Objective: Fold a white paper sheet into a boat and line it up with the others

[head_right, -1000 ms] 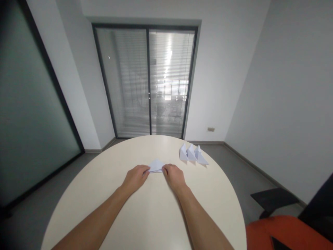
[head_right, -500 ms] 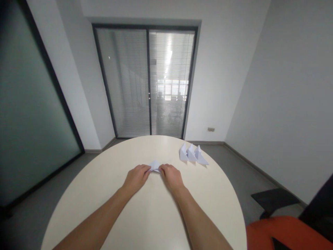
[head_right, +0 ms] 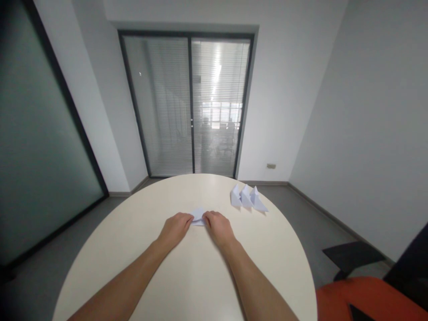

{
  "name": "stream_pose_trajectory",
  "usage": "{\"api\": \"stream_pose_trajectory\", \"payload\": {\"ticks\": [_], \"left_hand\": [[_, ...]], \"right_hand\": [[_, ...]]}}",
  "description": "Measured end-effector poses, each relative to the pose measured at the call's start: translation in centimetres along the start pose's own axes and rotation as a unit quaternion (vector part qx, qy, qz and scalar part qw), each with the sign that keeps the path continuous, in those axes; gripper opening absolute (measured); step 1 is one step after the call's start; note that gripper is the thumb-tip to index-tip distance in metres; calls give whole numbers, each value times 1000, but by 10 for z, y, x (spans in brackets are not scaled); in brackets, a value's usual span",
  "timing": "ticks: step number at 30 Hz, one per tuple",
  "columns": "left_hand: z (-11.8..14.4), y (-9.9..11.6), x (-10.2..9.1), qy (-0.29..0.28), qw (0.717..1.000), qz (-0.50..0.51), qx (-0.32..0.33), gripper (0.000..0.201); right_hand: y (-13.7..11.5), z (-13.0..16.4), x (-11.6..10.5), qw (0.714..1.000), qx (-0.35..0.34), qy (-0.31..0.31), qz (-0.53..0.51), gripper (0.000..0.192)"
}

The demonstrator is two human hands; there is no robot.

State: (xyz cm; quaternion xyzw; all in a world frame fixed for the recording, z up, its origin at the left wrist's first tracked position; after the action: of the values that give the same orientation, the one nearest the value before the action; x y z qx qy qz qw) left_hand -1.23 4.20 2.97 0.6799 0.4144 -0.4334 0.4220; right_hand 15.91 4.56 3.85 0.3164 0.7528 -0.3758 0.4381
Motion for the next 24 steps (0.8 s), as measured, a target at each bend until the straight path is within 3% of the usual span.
{"api": "stream_pose_trajectory", "payload": {"ticks": [6,24], "left_hand": [[1,2,-2,0,1000,10,8,26],[0,2,-3,8,999,34,1,33]], "right_hand": [[-1,-1,-2,1000,-4,-2,8,29],[-7,-3,-6,999,-33,16,14,29]]}}
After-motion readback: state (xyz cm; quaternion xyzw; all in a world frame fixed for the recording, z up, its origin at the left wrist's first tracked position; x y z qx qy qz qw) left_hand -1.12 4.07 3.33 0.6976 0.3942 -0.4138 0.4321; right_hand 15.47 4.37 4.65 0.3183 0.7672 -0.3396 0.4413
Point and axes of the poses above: each hand's wrist, its own z-axis away from the middle knuckle, its own x-axis out of the palm, y = z × x, the point moved 4 cm from there along -z, towards the middle knuckle, and after that the axes turned 5 degrees about -x, right-handed, at the moved point
